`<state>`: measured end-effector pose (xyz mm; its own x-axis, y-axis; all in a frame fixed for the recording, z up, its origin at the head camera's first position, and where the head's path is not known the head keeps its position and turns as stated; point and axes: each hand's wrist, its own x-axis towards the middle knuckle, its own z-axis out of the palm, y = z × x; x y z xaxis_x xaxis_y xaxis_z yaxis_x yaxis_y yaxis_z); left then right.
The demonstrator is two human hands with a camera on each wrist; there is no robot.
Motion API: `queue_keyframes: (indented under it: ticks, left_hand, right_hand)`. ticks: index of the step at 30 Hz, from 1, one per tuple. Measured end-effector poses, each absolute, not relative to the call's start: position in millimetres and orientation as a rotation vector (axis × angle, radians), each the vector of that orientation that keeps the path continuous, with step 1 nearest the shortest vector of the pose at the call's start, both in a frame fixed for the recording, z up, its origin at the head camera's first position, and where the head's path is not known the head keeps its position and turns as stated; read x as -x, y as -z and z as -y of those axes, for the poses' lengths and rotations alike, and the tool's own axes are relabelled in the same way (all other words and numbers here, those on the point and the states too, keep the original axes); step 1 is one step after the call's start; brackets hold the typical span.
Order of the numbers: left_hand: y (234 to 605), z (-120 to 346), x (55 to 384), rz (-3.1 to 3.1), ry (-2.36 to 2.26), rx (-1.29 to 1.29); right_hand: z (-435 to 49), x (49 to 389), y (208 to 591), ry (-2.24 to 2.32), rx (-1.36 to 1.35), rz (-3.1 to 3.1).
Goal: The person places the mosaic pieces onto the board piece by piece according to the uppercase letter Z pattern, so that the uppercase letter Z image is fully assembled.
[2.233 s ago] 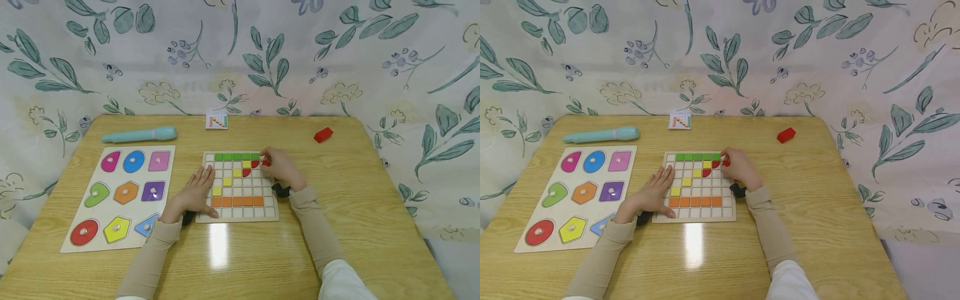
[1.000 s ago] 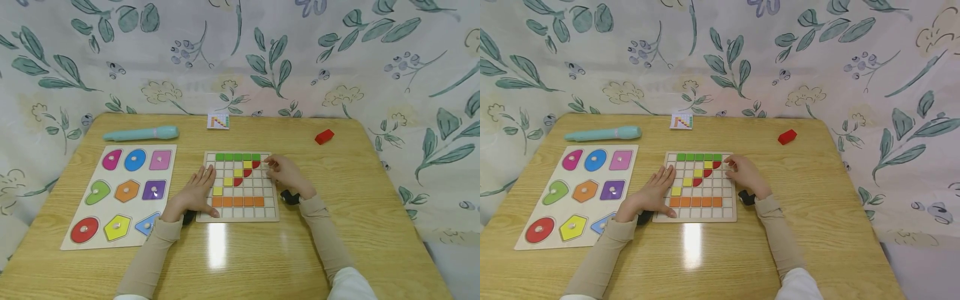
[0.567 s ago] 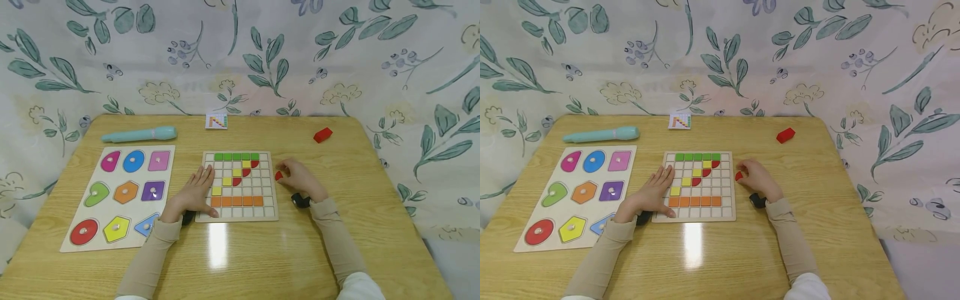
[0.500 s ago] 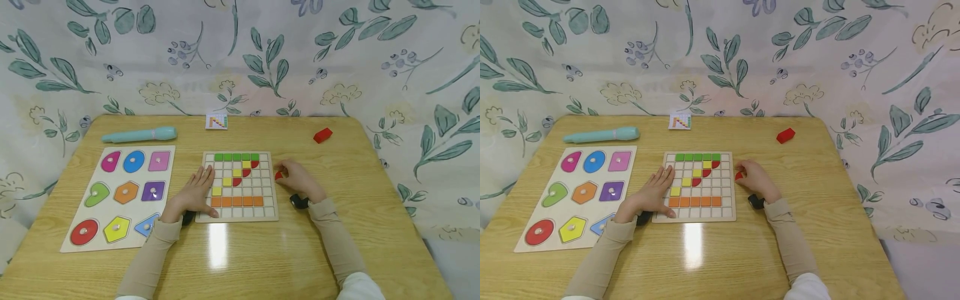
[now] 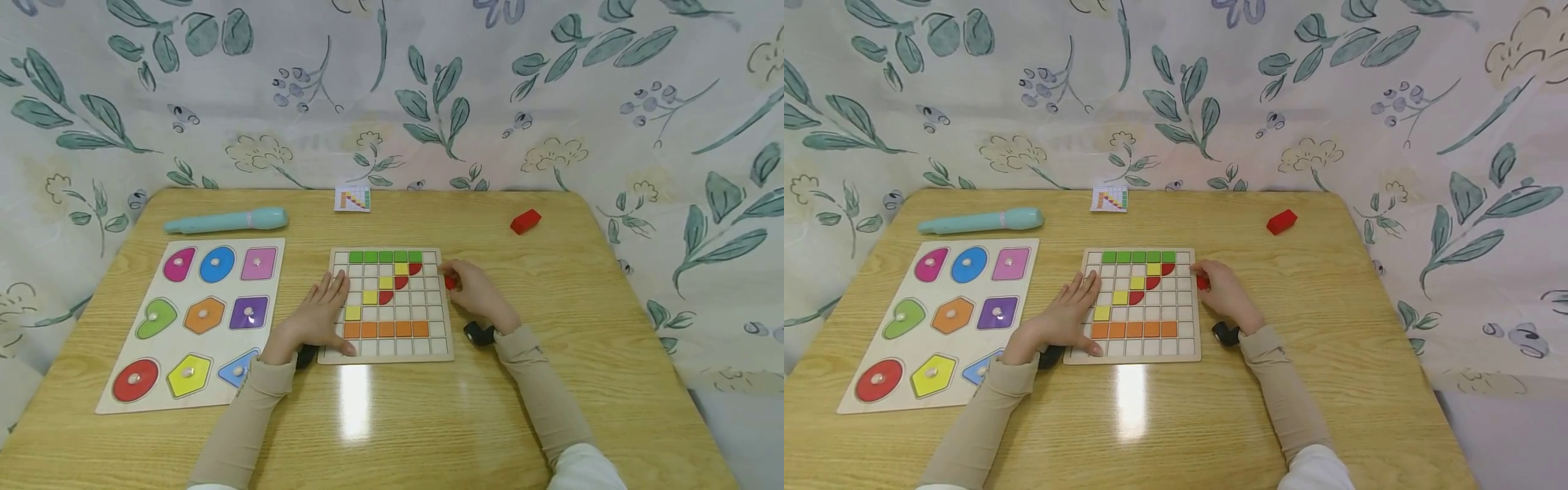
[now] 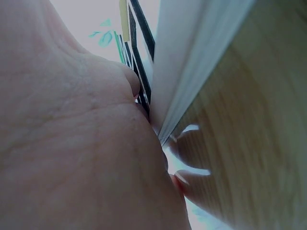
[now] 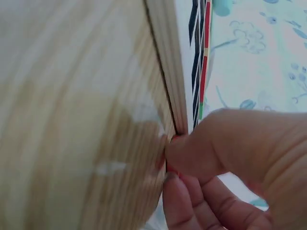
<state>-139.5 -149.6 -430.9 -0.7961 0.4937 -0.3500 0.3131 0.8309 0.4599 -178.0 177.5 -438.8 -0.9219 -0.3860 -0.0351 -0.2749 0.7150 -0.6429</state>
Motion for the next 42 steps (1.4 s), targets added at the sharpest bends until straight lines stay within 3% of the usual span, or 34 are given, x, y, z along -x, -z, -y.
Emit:
queue_keyframes:
  ticks: [26,42]
  left_hand:
    - [433,149,140,-2.537,-0.533,-0.604]
    - [433,149,141,-2.543,-0.517,-0.611]
  right_hand:
    - [-170,182,439,1.065,0.529,-2.794]
    - [-152,186,427,0.997,0.326,-2.748]
